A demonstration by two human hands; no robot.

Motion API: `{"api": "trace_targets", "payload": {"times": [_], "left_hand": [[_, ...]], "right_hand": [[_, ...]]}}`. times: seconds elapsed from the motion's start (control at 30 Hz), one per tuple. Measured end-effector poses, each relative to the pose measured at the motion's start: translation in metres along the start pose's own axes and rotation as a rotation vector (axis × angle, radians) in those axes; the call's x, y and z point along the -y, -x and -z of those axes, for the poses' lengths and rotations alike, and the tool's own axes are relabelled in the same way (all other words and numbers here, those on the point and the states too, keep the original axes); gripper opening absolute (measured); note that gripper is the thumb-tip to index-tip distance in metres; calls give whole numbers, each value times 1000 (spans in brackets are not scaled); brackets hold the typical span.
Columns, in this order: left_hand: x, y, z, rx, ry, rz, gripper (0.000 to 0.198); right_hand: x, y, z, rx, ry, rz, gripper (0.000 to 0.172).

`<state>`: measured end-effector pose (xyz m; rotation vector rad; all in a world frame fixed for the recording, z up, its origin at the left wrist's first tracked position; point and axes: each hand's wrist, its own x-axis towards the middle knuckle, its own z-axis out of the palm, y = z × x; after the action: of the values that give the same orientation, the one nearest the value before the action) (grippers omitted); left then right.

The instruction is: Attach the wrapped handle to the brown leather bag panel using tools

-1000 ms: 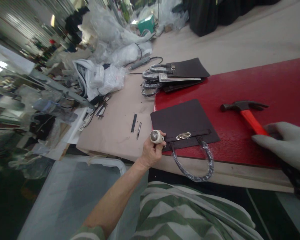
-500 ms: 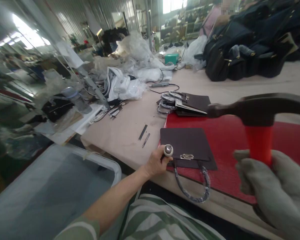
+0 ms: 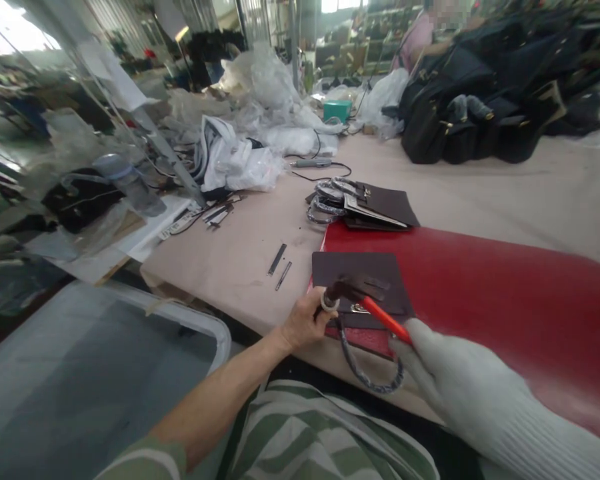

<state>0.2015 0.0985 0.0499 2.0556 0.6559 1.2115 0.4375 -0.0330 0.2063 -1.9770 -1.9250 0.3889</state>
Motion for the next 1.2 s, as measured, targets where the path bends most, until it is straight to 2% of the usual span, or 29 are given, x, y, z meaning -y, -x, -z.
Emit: {"api": "trace_targets", "payload": {"times": [0.13, 0.27, 0.33, 0.43, 0.5, 0.6, 0.7, 0.8, 0.87, 0.93, 1.03, 1.13, 1.2], "left_hand": [[-2, 2, 1, 17, 0, 53, 17], [-5, 2, 3, 32, -25, 76, 18], [-6, 2, 4, 36, -41, 75, 18], [-6, 2, 6, 35, -77, 60, 19], [-6, 3, 6, 41, -98, 43, 22], [-6, 9, 5, 77, -123, -68, 26], [-5, 15, 3, 79, -123, -152, 25], [-4, 19, 3, -26, -129, -15, 21], [-4, 19, 5, -77, -122, 91, 18], [-4, 18, 8, -83, -84, 155, 17], [-6, 18, 12, -72, -1, 224, 18], [-8, 18, 15, -91, 76, 286, 20], [-11, 16, 18, -90, 149, 359, 23]], "right_hand": [[-28, -4, 0, 13, 8, -160, 35], [-80, -4, -9, 151, -151, -539, 41], [-99, -3, -18, 148, 50, -658, 36], [-100, -1, -30, 28, 485, -591, 36], [-87, -3, -38, -54, 540, -528, 41], [-61, -13, -54, 0, 305, -560, 40], [-47, -28, -69, 46, 94, -621, 36], [-51, -39, -74, 27, -215, -712, 31], [-58, -41, -70, 36, -387, -720, 26], [-63, -39, -65, 84, -546, -684, 28], [-64, -35, -63, 116, -918, -576, 35], [-57, -32, -71, 63, -1290, -551, 45], [-51, -30, -79, 41, -1428, -583, 42]]}}
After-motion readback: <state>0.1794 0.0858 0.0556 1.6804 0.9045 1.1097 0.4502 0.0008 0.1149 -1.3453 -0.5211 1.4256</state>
